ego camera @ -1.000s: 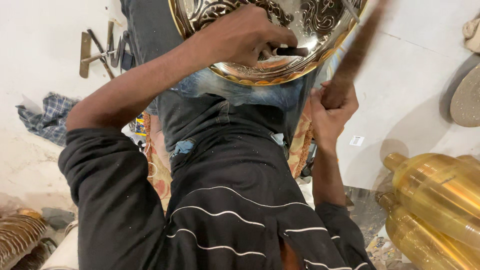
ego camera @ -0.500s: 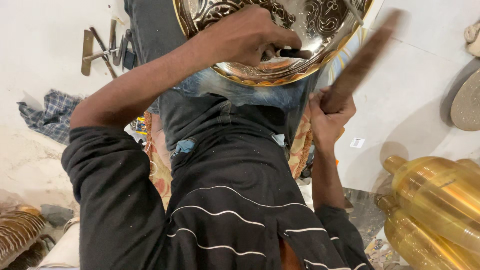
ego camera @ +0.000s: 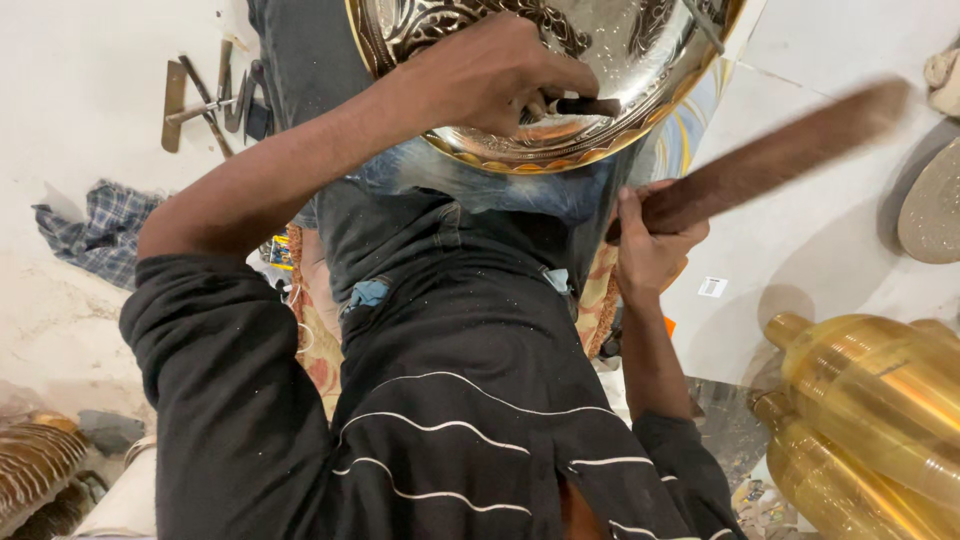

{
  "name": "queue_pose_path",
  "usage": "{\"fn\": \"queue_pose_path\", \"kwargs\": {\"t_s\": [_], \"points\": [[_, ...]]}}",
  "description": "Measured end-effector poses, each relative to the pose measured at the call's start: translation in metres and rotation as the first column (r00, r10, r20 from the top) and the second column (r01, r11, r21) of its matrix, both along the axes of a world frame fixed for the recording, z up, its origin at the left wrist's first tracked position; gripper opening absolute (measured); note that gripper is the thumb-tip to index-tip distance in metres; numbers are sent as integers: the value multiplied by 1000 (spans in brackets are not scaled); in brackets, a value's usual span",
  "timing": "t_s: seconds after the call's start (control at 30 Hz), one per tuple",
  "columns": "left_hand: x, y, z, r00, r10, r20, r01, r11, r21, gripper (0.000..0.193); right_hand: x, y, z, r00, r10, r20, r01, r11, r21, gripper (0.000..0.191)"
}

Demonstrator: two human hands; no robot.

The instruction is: The person sits on the floor with a large ornate metal tray on their lap and engraves decorative patterns into its surface. They hold a chisel against the metal in one hand and repeatedly strike it with a wooden mallet held in the other hand, repositioning the chisel across the tray.

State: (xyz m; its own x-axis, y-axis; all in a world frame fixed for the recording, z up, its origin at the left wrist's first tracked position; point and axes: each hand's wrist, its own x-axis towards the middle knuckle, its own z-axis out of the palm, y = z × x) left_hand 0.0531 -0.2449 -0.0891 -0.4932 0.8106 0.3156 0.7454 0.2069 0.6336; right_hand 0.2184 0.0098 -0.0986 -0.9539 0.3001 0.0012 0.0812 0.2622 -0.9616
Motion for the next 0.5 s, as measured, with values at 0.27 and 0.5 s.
{"fn": "queue_pose_path", "kwargs": {"t_s": [0.27,0.5], "points": [[1,0,-11,1000,20,-15,-19,996,87,59,-1,17,5,998,50,38,-55,988,141,20],[1,0,-9,997,19,-71,-10,992,124,59,0,16,-4,993,-2,120,-33,957,288,22]]}}
